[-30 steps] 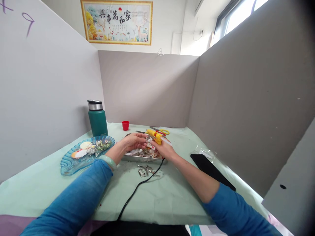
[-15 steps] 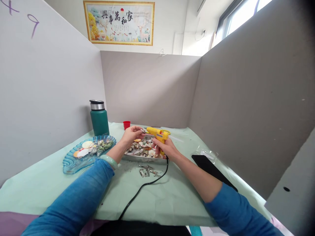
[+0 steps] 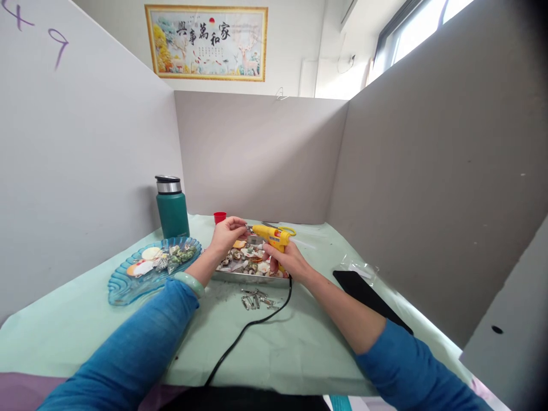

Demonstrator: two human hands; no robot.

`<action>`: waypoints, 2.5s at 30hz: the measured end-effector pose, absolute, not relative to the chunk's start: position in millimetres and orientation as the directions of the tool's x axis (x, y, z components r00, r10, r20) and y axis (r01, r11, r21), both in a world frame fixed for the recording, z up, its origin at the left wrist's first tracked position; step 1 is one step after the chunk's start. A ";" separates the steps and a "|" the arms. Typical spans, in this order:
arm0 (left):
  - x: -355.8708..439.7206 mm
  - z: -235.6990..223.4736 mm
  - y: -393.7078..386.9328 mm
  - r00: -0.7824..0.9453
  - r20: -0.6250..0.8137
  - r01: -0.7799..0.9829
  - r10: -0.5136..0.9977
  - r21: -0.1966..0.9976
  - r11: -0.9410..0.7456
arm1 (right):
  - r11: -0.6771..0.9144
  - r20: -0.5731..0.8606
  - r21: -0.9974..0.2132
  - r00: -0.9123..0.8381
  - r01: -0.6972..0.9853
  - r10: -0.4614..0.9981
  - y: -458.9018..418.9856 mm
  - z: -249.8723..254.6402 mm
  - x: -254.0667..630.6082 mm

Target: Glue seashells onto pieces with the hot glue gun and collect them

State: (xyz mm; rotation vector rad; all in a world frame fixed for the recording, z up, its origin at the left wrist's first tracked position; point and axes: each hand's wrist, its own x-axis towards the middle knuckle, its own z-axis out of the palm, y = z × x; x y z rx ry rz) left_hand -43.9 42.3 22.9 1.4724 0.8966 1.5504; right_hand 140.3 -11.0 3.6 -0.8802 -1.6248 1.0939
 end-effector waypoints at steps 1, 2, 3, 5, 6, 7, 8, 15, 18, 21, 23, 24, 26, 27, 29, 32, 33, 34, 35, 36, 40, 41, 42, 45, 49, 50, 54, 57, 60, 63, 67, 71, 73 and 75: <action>-44.1 22.3 43.2 -0.008 0.431 -0.071 0.902 0.900 -0.430 | 0.342 0.314 -0.938 -0.286 0.053 0.905 -11.3 3.8 140.1; -44.2 21.7 44.1 -0.013 0.430 -0.066 0.903 0.900 -0.430 | 0.343 0.315 -0.938 -0.287 0.054 0.905 -11.5 4.0 140.0; -44.4 21.2 44.8 -0.017 0.430 -0.060 0.903 0.901 -0.430 | 0.344 0.314 -0.937 -0.288 0.057 0.905 -11.7 4.2 140.0; -44.6 20.4 45.9 -0.024 0.430 -0.050 0.903 0.901 -0.431 | 0.344 0.314 -0.937 -0.291 0.057 0.904 -11.5 4.1 140.0; -44.7 20.1 46.3 -0.027 0.431 -0.045 0.902 0.901 -0.432 | 0.346 0.317 -0.937 -0.292 0.054 0.902 -11.2 3.9 140.0; -44.7 19.8 46.6 -0.030 0.433 -0.041 0.901 0.900 -0.434 | 0.349 0.320 -0.936 -0.294 0.052 0.901 -10.8 3.5 140.1; -44.6 19.5 46.8 -0.034 0.433 -0.039 0.901 0.900 -0.434 | 0.354 0.324 -0.934 -0.297 0.049 0.898 -10.3 3.0 140.1; -42.6 19.7 44.7 -0.033 0.430 -0.056 0.902 0.900 -0.432 | 0.373 0.342 -0.926 -0.288 0.057 0.894 -7.1 -0.6 139.7; -42.1 20.7 42.9 -0.034 0.423 -0.067 0.905 0.903 -0.425 | 0.374 0.343 -0.926 -0.286 0.058 0.895 -6.8 -0.8 139.4; -42.2 21.4 42.6 -0.042 0.416 -0.064 0.908 0.906 -0.418 | 0.371 0.341 -0.927 -0.291 0.053 0.894 -7.4 -0.2 139.1; -42.5 21.5 43.3 -0.046 0.419 -0.069 0.907 0.904 -0.421 | 0.372 0.342 -0.926 -0.289 0.056 0.894 -8.2 0.4 139.1; -42.7 21.5 43.8 -0.046 0.422 -0.073 0.906 0.903 -0.424 | 0.373 0.343 -0.926 -0.286 0.058 0.895 -8.7 0.8 139.1; -43.1 21.2 45.1 -0.049 0.429 -0.080 0.902 0.899 -0.431 | 0.374 0.343 -0.925 -0.286 0.061 0.895 -9.3 1.2 139.1; -43.2 21.0 45.7 -0.051 0.433 -0.082 0.900 0.896 -0.436 | 0.373 0.342 -0.926 -0.285 0.062 0.896 -9.4 1.1 139.2; -43.4 20.7 46.7 -0.056 0.440 -0.085 0.896 0.892 -0.444 | 0.372 0.341 -0.925 -0.276 0.069 0.899 -9.1 0.6 139.4; -43.4 20.4 47.2 -0.056 0.447 -0.087 0.893 0.889 -0.450 | 0.378 0.347 -0.923 -0.274 0.069 0.897 -7.5 -1.0 139.9; -43.4 20.3 47.2 -0.055 0.448 -0.085 0.892 0.888 -0.452 | 0.382 0.351 -0.922 -0.279 0.062 0.894 -6.9 -1.5 140.0; -43.4 20.3 47.1 -0.055 0.450 -0.080 0.891 0.888 -0.453 | 0.385 0.355 -0.921 -0.285 0.055 0.891 -6.5 -1.8 140.1; -43.4 20.2 46.9 -0.056 0.453 -0.073 0.890 0.887 -0.456 | 0.387 0.357 -0.921 -0.289 0.050 0.888 -6.3 -2.0 140.1; -43.4 20.1 46.8 -0.058 0.457 -0.065 0.888 0.886 -0.460 | 0.387 0.358 -0.921 -0.290 0.047 0.887 -6.2 -2.1 140.1; -42.9 19.8 46.7 -0.060 0.464 -0.056 0.884 0.883 -0.467 | 0.376 0.344 -0.924 -0.285 0.064 0.895 -6.5 -1.7 140.0; -42.7 19.7 46.9 -0.060 0.464 -0.060 0.884 0.882 -0.467 | 0.372 0.340 -0.926 -0.281 0.069 0.897 -6.3 -1.7 140.0; -42.5 19.5 47.0 -0.061 0.465 -0.066 0.883 0.881 -0.468 | 0.369 0.336 -0.927 -0.279 0.073 0.900 -6.1 -1.8 139.9; -41.9 19.1 47.8 -0.064 0.466 -0.079 0.883 0.879 -0.470 | 0.365 0.332 -0.928 -0.280 0.073 0.901 -4.8 -2.6 139.8; -41.9 19.0 48.6 -0.060 0.468 -0.086 0.882 0.878 -0.472 | 0.371 0.340 -0.927 -0.288 0.059 0.895 -4.1 -3.1 139.5; -42.0 19.2 48.5 -0.060 0.467 -0.088 0.882 0.878 -0.471 | 0.373 0.343 -0.926 -0.288 0.058 0.894 -4.2 -3.1 139.4; -42.8 20.6 46.6 -0.052 0.452 -0.098 0.891 0.885 -0.455 | 0.381 0.349 -0.922 -0.286 0.062 0.892 -5.7 -1.9 139.3; -43.5 21.1 45.6 -0.048 0.439 -0.103 0.897 0.891 -0.442 | 0.382 0.348 -0.921 -0.290 0.071 0.892 -6.3 -1.3 139.8; -43.7 20.3 45.8 -0.040 0.435 -0.103 0.900 0.894 -0.437 | 0.378 0.343 -0.923 -0.285 0.074 0.895 -5.7 -1.5 140.3; -43.9 19.5 46.3 -0.028 0.436 -0.091 0.899 0.895 -0.437 | 0.377 0.341 -0.923 -0.282 0.081 0.897 -5.1 -2.1 140.5; -44.7 19.4 46.8 -0.016 0.443 -0.070 0.896 0.894 -0.443 | 0.372 0.336 -0.925 -0.279 0.084 0.900 -5.2 -2.4 140.5; -45.5 19.2 46.7 0.001 0.442 -0.075 0.897 0.894 -0.441 | 0.372 0.336 -0.924 -0.275 0.090 0.901 -5.6 -1.9 140.4; -45.5 19.1 46.3 0.010 0.438 -0.077 0.899 0.896 -0.436 | 0.377 0.340 -0.922 -0.281 0.089 0.898 -6.0 -1.2 140.3; -45.5 19.2 45.9 0.015 0.430 -0.083 0.903 0.900 -0.427 | 0.378 0.341 -0.922 -0.284 0.087 0.896 -6.8 -0.4 140.2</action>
